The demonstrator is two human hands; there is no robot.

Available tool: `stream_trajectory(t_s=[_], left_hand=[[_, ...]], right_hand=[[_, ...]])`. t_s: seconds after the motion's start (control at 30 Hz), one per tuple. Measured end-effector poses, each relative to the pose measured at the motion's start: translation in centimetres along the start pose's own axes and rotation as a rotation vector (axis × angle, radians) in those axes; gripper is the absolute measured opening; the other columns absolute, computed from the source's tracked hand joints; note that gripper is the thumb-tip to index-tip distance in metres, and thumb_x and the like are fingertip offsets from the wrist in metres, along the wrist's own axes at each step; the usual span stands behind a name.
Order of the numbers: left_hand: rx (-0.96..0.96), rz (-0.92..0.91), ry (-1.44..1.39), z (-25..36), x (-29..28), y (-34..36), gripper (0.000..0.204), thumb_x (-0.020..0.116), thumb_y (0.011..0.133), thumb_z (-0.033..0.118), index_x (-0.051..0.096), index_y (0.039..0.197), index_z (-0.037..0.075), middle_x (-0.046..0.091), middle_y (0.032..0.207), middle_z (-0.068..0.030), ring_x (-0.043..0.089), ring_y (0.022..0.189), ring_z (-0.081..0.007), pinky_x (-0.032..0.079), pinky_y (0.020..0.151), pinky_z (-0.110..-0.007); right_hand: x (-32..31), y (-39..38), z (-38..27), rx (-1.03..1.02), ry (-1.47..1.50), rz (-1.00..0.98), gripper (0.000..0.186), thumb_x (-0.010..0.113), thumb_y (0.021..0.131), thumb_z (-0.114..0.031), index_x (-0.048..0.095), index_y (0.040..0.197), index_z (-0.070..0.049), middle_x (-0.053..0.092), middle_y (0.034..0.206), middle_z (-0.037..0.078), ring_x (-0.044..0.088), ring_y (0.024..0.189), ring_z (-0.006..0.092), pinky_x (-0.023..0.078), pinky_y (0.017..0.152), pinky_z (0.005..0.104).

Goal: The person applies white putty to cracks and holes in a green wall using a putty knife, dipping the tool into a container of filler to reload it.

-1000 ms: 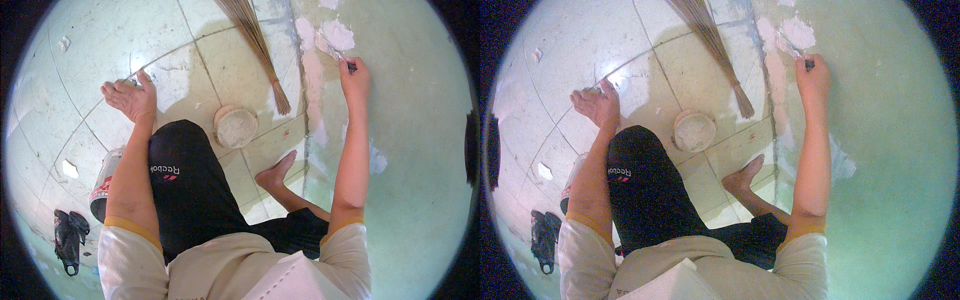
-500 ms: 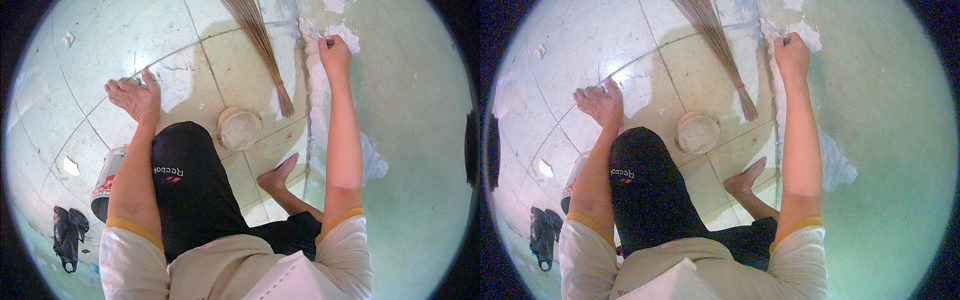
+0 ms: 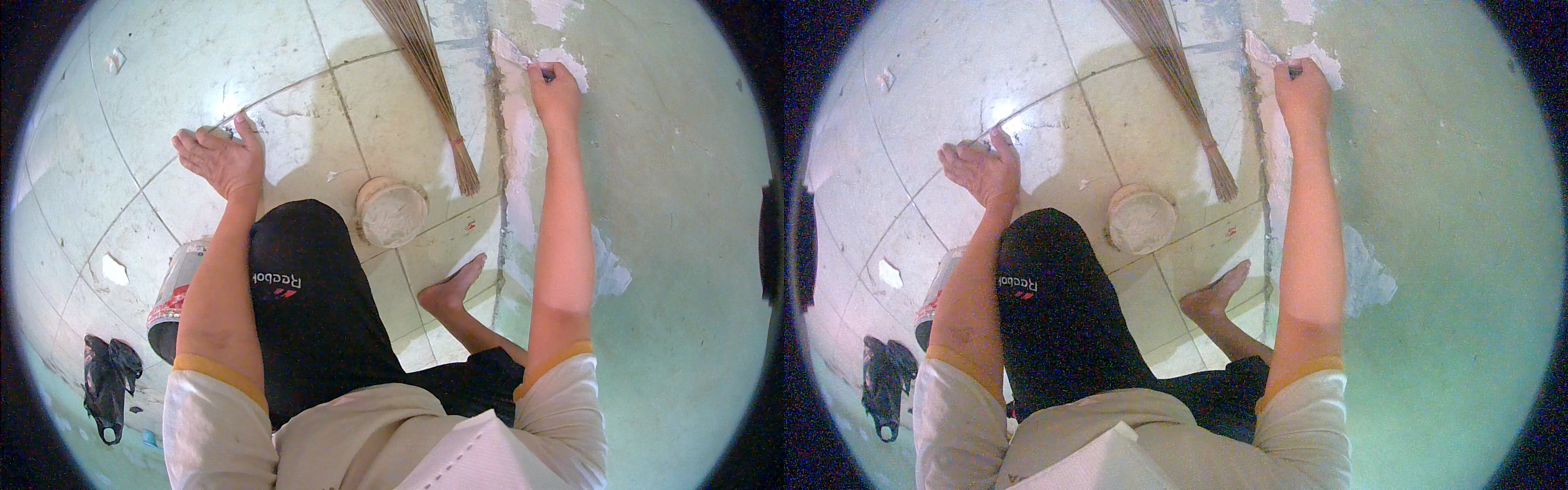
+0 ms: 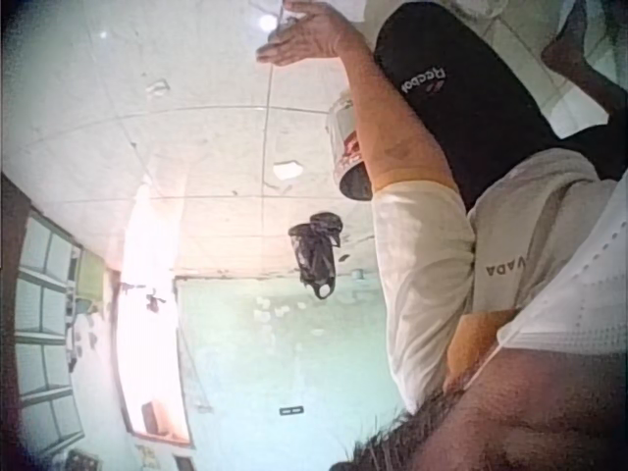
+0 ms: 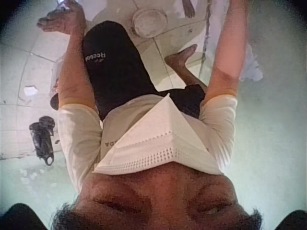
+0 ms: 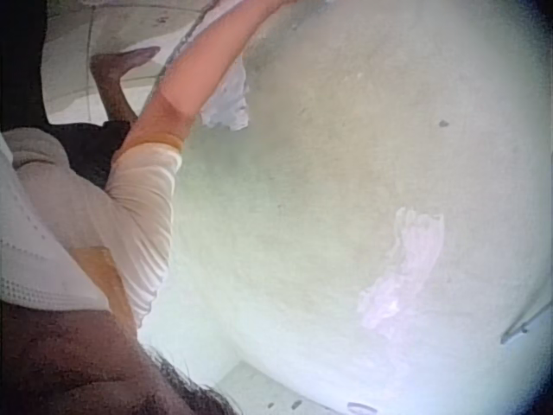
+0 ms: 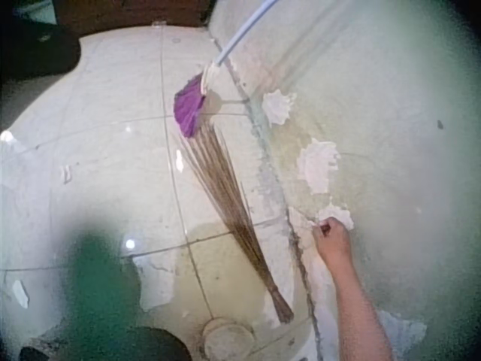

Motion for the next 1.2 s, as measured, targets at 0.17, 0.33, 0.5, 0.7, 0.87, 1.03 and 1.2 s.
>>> stream_trajectory(t_s=[0.17, 0.33, 0.5, 0.7, 0.87, 1.03, 1.2], left_hand=[[-0.011, -0.007, -0.031, 0.4, -0.3, 0.0, 0.076, 0.058, 0.091, 0.049, 0.033, 0.127, -0.013, 0.025, 0.147, -0.0355, 0.011, 0.145, -0.0489, 0.008, 0.118, -0.060], [-0.013, -0.005, 0.032, -0.7, -0.5, 0.0, 0.076, 0.058, 0.091, 0.049, 0.033, 0.127, -0.012, 0.024, 0.147, -0.0355, 0.011, 0.145, -0.0488, 0.008, 0.118, -0.059], [-0.025, -0.026, 0.006, 0.2, -0.1, 0.0, 0.078, 0.057, 0.091, 0.049, 0.032, 0.129, -0.014, 0.024, 0.147, -0.0359, 0.010, 0.146, -0.0489, 0.007, 0.119, -0.059], [-0.007, -0.008, -0.020, 0.2, -0.3, -0.1, 0.078, 0.055, 0.092, 0.051, 0.033, 0.129, -0.014, 0.025, 0.147, -0.0364, 0.010, 0.146, -0.0487, 0.007, 0.119, -0.059], [-0.039, -0.030, -0.007, -0.1, -0.7, 0.1, 0.078, 0.055, 0.093, 0.051, 0.033, 0.129, -0.015, 0.024, 0.148, -0.0365, 0.010, 0.146, -0.0488, 0.007, 0.119, -0.059], [-0.038, -0.042, -0.014, 0.4, -0.7, 0.0, 0.077, 0.055, 0.093, 0.050, 0.033, 0.130, -0.015, 0.024, 0.148, -0.0365, 0.010, 0.146, -0.0490, 0.007, 0.118, -0.060], [-0.021, -0.026, -0.015, 0.5, -0.5, 0.0, 0.077, 0.055, 0.093, 0.049, 0.033, 0.130, -0.014, 0.024, 0.147, -0.0363, 0.011, 0.146, -0.0495, 0.008, 0.118, -0.060]], right_hand=[[-0.2, -0.3, 1.3, 0.028, 0.017, 0.060, 0.031, 0.067, 0.086, -0.028, 0.068, 0.098, 0.000, 0.071, 0.094, 0.022, 0.069, 0.088, 0.0386, 0.054, 0.080, 0.0441], [-3.2, -3.2, 0.1, 0.047, 0.062, 0.035, 0.031, 0.066, 0.087, -0.028, 0.068, 0.100, 0.000, 0.072, 0.092, 0.021, 0.070, 0.087, 0.0393, 0.054, 0.079, 0.0444], [-0.1, -2.9, 0.0, 0.036, -0.018, 0.008, 0.030, 0.064, 0.088, -0.028, 0.067, 0.100, 0.001, 0.072, 0.091, 0.022, 0.070, 0.088, 0.0395, 0.054, 0.078, 0.0454], [-0.2, -3.2, 1.1, 0.062, 0.046, 0.053, 0.030, 0.064, 0.090, -0.026, 0.066, 0.099, 0.002, 0.071, 0.093, 0.023, 0.069, 0.089, 0.0394, 0.054, 0.079, 0.0443], [-4.0, -5.9, 1.5, 0.101, 0.062, 0.079, 0.027, 0.064, 0.090, -0.025, 0.067, 0.100, 0.000, 0.071, 0.095, 0.023, 0.069, 0.090, 0.0396, 0.054, 0.079, 0.0433], [-1.6, -5.4, 1.2, 0.079, 0.054, 0.005, 0.028, 0.065, 0.090, -0.027, 0.067, 0.104, -0.002, 0.071, 0.095, 0.022, 0.070, 0.090, 0.0379, 0.054, 0.080, 0.0431], [-1.3, -5.6, 3.1, 0.133, 0.073, 0.025, 0.030, 0.064, 0.091, -0.028, 0.067, 0.106, -0.002, 0.071, 0.097, 0.022, 0.070, 0.092, 0.0375, 0.054, 0.081, 0.0427]])
Point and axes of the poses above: each hand's wrist, its own y-axis towards the middle knuckle, its own x-axis out of the palm, z = x × y, the point moved 6 cm from there along y, towards the middle knuckle
